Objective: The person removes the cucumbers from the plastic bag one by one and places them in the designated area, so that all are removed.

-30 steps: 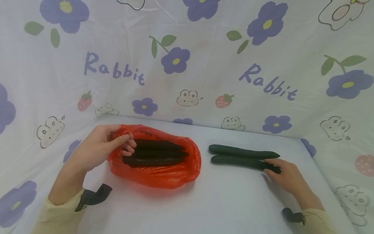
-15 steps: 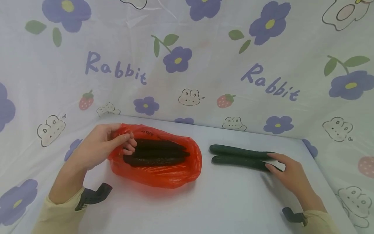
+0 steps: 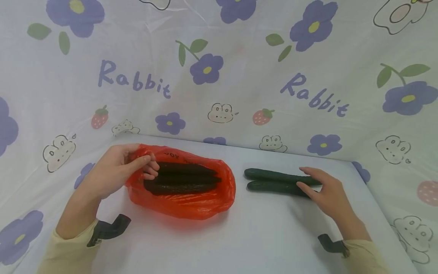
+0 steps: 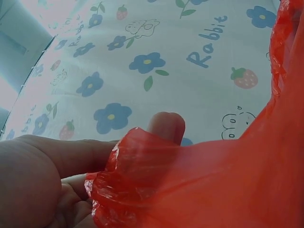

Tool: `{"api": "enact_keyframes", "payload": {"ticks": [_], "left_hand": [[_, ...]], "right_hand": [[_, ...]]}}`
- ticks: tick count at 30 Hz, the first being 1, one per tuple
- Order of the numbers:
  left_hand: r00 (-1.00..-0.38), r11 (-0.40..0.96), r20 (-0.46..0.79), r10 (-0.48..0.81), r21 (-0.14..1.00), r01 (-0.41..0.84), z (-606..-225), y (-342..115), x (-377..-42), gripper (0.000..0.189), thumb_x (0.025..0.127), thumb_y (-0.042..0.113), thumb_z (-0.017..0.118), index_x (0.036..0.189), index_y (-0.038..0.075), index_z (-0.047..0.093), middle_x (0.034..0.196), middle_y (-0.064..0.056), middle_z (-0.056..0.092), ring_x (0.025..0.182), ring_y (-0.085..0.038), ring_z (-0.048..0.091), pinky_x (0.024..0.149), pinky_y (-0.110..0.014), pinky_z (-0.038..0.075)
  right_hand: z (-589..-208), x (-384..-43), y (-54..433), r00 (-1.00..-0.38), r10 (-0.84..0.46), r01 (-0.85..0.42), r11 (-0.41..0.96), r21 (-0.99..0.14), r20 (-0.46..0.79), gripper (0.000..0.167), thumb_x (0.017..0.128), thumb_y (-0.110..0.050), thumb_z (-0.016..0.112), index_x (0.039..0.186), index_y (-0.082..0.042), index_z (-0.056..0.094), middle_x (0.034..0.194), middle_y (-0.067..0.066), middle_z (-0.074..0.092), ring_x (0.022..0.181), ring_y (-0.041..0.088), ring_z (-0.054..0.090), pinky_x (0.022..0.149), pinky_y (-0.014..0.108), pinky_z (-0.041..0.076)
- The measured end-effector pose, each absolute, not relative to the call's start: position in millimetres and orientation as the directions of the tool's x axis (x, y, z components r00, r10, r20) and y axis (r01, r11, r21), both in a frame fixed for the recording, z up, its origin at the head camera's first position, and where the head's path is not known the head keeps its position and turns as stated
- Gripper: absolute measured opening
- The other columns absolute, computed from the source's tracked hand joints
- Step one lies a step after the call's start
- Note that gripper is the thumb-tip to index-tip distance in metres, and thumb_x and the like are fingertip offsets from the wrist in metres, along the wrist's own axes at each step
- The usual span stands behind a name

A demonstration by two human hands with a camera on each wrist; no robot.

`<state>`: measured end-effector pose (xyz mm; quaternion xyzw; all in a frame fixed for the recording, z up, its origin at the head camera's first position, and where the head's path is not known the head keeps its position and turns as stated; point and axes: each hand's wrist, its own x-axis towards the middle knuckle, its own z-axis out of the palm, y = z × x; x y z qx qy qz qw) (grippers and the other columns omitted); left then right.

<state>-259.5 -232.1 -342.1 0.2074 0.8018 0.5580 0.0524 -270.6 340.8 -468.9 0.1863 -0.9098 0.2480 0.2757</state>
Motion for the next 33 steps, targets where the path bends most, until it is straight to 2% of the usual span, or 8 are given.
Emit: {"api": "enact_keyframes", "payload": {"ticks": [9,11,13,16,19,26,33], "left_hand": [[-0.909,0.289,0.161,0.384,0.914,0.284,-342,-233,-259,0.02,0.11,0.011,0.065,0.117,-0.007,0.069,0.102,-0.02,0.075,0.092,-0.029,0.078,0.085,-0.033,0.064],[-0.909,0.289,0.161,0.383,0.914,0.284,-342,-233,-258,0.021,0.111,0.012,0.065,0.117,-0.008,0.069,0.103,-0.02,0.075,0.093,-0.029,0.078,0.085,-0.033,0.064],[-0.911,0.291,0.16,0.381,0.914,0.282,-341,-233,-258,0.021,0.111,0.012,0.065,0.117,-0.008,0.069,0.103,-0.02,0.075,0.092,-0.03,0.078,0.085,-0.033,0.065],[-0.911,0.292,0.161,0.379,0.914,0.283,-341,-232,-257,0.021,0.111,0.012,0.065,0.116,-0.008,0.069,0.102,-0.02,0.075,0.092,-0.03,0.078,0.085,-0.034,0.065],[-0.911,0.293,0.164,0.379,0.912,0.286,-340,-231,-257,0.021,0.111,0.012,0.064,0.116,-0.008,0.069,0.102,-0.02,0.075,0.092,-0.03,0.078,0.085,-0.034,0.065],[-0.906,0.279,0.152,0.394,0.92,0.276,-339,-230,-257,0.021,0.111,0.011,0.064,0.116,-0.008,0.068,0.103,-0.021,0.075,0.093,-0.032,0.078,0.086,-0.034,0.065],[-0.909,0.29,0.128,0.396,0.922,0.256,-339,-230,-258,0.021,0.11,0.012,0.065,0.117,-0.008,0.068,0.103,-0.02,0.075,0.093,-0.033,0.078,0.085,-0.034,0.065]], "right_hand": [[-452,-274,316,-0.762,-0.222,-0.512,0.781,-0.357,0.608,0.055,0.085,-0.006,0.093,0.136,-0.007,0.074,0.132,0.014,0.074,0.119,0.037,0.07,0.107,0.01,0.037],[-449,-275,311,-0.768,-0.225,-0.507,0.786,-0.355,0.599,0.055,0.086,-0.008,0.092,0.137,-0.008,0.074,0.132,0.013,0.074,0.121,0.036,0.07,0.11,0.021,0.046],[-446,-277,305,-0.773,-0.234,-0.507,0.786,-0.353,0.59,0.056,0.086,-0.009,0.092,0.139,-0.008,0.073,0.132,0.012,0.074,0.122,0.036,0.069,0.109,0.036,0.052],[-442,-279,297,-0.774,-0.251,-0.514,0.786,-0.344,0.582,0.057,0.087,-0.01,0.092,0.14,-0.008,0.072,0.133,0.012,0.074,0.125,0.035,0.069,0.104,0.056,0.054],[-438,-282,290,-0.766,-0.269,-0.53,0.778,-0.337,0.583,0.058,0.086,-0.01,0.093,0.14,-0.008,0.072,0.134,0.011,0.074,0.126,0.034,0.068,0.103,0.058,0.054],[-428,-285,271,-0.731,-0.312,-0.585,0.745,-0.32,0.607,0.056,0.087,-0.01,0.093,0.139,-0.008,0.073,0.135,0.009,0.074,0.128,0.032,0.068,0.107,0.05,0.054],[-419,-289,250,-0.73,-0.332,-0.607,0.716,-0.343,0.598,0.056,0.087,-0.009,0.092,0.14,-0.007,0.072,0.137,0.012,0.073,0.132,0.034,0.065,0.108,0.058,0.052]]}}
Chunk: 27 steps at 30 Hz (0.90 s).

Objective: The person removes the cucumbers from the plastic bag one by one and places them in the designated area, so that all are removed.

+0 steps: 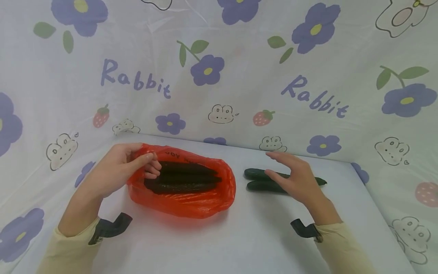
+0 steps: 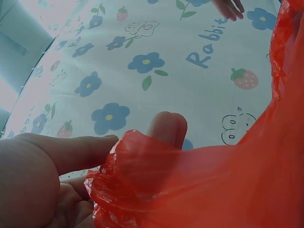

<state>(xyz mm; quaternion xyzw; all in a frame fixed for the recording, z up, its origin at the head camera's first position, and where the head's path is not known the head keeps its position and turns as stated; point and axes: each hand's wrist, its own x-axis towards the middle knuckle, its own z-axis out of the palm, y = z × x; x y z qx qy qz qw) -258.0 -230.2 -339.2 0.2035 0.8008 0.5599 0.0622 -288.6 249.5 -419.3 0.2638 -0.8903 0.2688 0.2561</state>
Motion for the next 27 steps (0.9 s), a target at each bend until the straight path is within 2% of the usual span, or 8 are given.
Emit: {"api": "enact_keyframes", "payload": {"ticks": [17,27], "left_hand": [[-0.909,0.305,0.118,0.4,0.918,0.254,-339,-229,-256,0.021,0.11,0.012,0.065,0.117,-0.008,0.068,0.102,-0.02,0.075,0.093,-0.03,0.078,0.086,-0.034,0.065],[-0.912,0.315,0.114,0.394,0.915,0.25,-338,-227,-254,0.022,0.11,0.013,0.066,0.118,-0.008,0.068,0.103,-0.019,0.075,0.094,-0.033,0.078,0.086,-0.033,0.064]], "right_hand": [[-410,-292,206,-0.757,-0.385,-0.621,0.676,-0.397,0.529,0.055,0.092,-0.016,0.09,0.143,-0.01,0.071,0.142,0.009,0.071,0.137,0.033,0.062,0.112,0.058,0.051],[-404,-288,177,-0.782,-0.425,-0.614,0.651,-0.446,0.456,0.054,0.095,-0.019,0.087,0.147,-0.016,0.07,0.142,0.006,0.07,0.137,0.03,0.061,0.107,0.057,0.055]]}}
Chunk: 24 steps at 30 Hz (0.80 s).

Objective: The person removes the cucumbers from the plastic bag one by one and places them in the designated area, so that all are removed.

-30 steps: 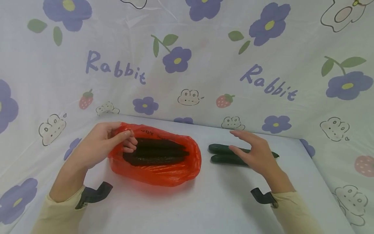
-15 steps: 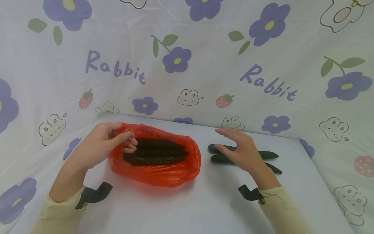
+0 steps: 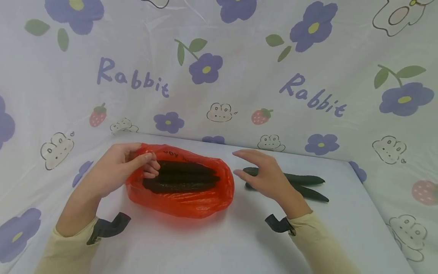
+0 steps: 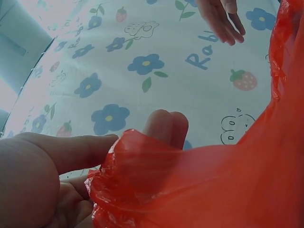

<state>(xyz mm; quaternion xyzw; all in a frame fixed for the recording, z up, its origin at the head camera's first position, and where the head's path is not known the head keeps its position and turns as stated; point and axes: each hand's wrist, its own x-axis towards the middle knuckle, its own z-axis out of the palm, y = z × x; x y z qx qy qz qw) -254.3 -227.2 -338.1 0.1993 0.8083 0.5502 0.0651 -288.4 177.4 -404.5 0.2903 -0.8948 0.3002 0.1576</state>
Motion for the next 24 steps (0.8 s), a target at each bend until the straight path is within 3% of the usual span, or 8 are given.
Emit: {"api": "enact_keyframes", "payload": {"ticks": [5,13,24], "left_hand": [[-0.912,0.314,0.117,0.394,0.915,0.253,-339,-227,-255,0.023,0.11,0.013,0.066,0.119,-0.007,0.068,0.103,-0.019,0.076,0.095,-0.036,0.078,0.086,-0.032,0.064],[-0.911,0.312,0.121,0.394,0.915,0.256,-339,-226,-255,0.023,0.111,0.014,0.065,0.118,-0.008,0.068,0.103,-0.019,0.076,0.094,-0.033,0.078,0.086,-0.032,0.064],[-0.911,0.307,0.128,0.393,0.915,0.261,-342,-222,-258,0.024,0.111,0.015,0.065,0.117,-0.008,0.068,0.102,-0.019,0.076,0.093,-0.034,0.078,0.085,-0.033,0.065]], "right_hand": [[-402,-290,161,-0.764,-0.468,-0.642,0.617,-0.455,0.443,0.053,0.096,-0.017,0.085,0.147,-0.016,0.069,0.142,0.004,0.07,0.136,0.027,0.062,0.103,0.054,0.058],[-408,-298,136,-0.684,-0.577,-0.729,0.515,-0.451,0.446,0.045,0.097,-0.016,0.084,0.141,-0.015,0.072,0.135,0.004,0.073,0.13,0.021,0.064,0.1,0.045,0.06],[-416,-302,116,-0.702,-0.621,-0.705,0.532,-0.469,0.35,0.05,0.098,-0.018,0.084,0.146,-0.016,0.07,0.142,0.001,0.069,0.135,0.022,0.061,0.107,0.046,0.057]]}}
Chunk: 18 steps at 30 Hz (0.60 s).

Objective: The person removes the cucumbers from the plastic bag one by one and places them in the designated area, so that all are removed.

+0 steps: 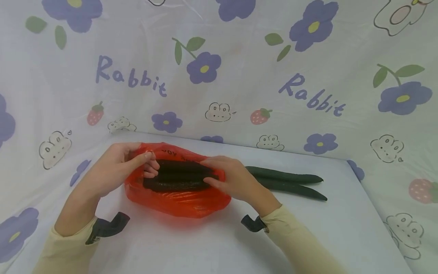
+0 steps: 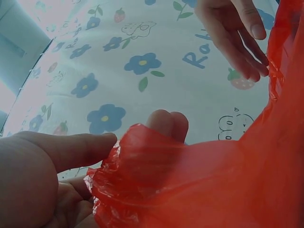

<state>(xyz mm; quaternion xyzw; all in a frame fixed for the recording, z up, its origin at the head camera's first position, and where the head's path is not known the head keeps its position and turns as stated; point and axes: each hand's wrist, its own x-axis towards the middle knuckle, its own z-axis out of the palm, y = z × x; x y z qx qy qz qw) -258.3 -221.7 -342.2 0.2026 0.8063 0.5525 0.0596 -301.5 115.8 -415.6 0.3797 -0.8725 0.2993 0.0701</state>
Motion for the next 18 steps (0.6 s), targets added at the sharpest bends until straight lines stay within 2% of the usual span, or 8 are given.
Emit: {"api": "enact_keyframes", "payload": {"ticks": [11,18], "left_hand": [[-0.901,0.301,0.128,0.415,0.915,0.268,-341,-222,-262,0.023,0.111,0.013,0.064,0.119,-0.009,0.067,0.102,-0.019,0.075,0.092,-0.033,0.078,0.084,-0.034,0.065],[-0.904,0.309,0.112,0.413,0.917,0.255,-339,-222,-261,0.024,0.111,0.014,0.064,0.12,-0.008,0.067,0.102,-0.019,0.075,0.091,-0.031,0.078,0.085,-0.033,0.065]], "right_hand": [[-426,-308,91,-0.741,-0.627,-0.656,0.598,-0.46,0.242,0.051,0.099,-0.021,0.083,0.147,-0.015,0.068,0.145,0.002,0.068,0.139,0.023,0.058,0.112,0.043,0.053],[-434,-308,75,-0.742,-0.645,-0.65,0.627,-0.429,0.183,0.049,0.099,-0.02,0.082,0.146,-0.012,0.069,0.142,0.004,0.069,0.138,0.024,0.058,0.113,0.042,0.051]]}}
